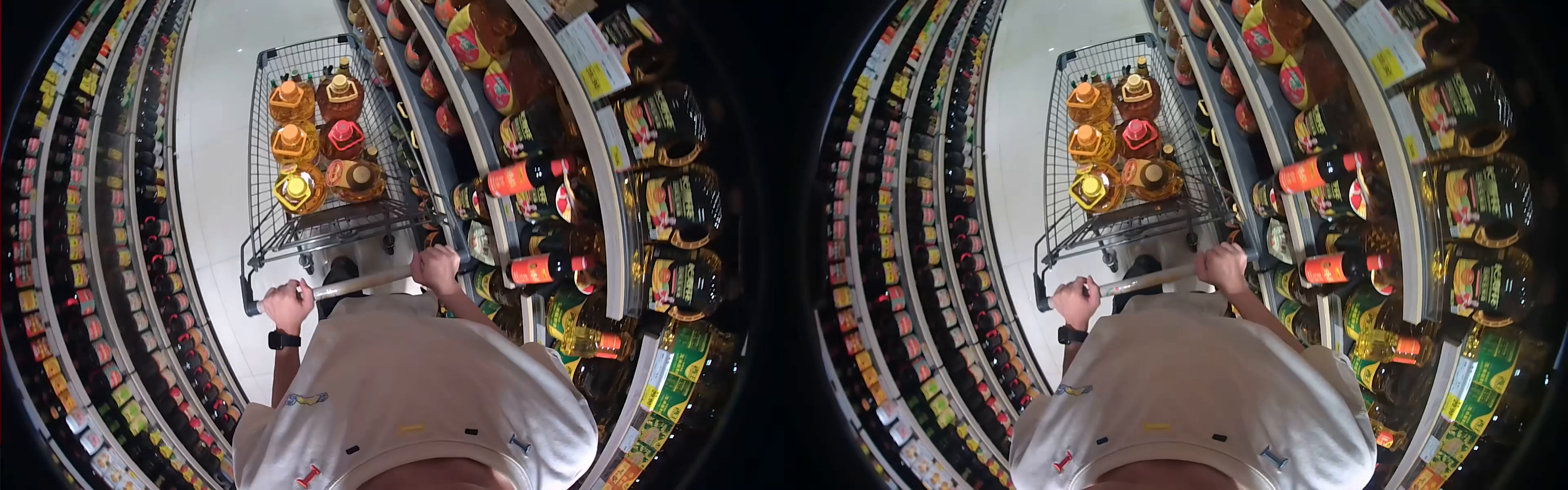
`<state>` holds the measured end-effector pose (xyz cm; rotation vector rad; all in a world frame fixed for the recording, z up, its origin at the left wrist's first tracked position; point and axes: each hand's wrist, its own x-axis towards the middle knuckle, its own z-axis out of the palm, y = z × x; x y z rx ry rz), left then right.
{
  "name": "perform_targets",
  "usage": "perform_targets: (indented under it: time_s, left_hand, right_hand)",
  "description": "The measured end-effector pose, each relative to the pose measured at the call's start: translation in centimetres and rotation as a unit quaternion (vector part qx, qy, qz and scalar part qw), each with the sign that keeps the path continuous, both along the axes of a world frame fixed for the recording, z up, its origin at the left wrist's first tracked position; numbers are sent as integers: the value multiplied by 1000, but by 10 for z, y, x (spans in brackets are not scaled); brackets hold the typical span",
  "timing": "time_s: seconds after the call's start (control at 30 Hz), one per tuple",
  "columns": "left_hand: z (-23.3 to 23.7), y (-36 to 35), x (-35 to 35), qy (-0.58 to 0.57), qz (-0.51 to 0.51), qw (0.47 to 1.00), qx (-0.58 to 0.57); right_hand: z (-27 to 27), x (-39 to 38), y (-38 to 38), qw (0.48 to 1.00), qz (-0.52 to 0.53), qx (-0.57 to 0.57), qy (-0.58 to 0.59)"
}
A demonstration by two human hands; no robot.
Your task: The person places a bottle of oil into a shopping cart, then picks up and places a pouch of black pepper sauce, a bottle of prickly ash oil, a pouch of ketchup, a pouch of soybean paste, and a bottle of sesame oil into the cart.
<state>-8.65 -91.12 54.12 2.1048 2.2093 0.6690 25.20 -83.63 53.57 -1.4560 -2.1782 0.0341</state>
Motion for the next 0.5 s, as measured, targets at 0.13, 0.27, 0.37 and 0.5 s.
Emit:
perform_targets:
  time_s: [0.13,0.27,0.37,0.5]
  left_hand:
    - [-9,46,-9,-15,-18,1000,17]
    - [-7,86,-30,-21,-30,999,22]
    - [-13,119,-38,-15,-48,999,17]
    - [-14,155,-52,-5,-46,999,6]
  right_hand:
    - [-9,-5,47,999,0,53,6]
    - [-3,-23,84,999,-6,39,-19]
    - [-6,-29,115,999,-11,25,-17]
    - [-8,-40,150,1000,-8,10,-7]
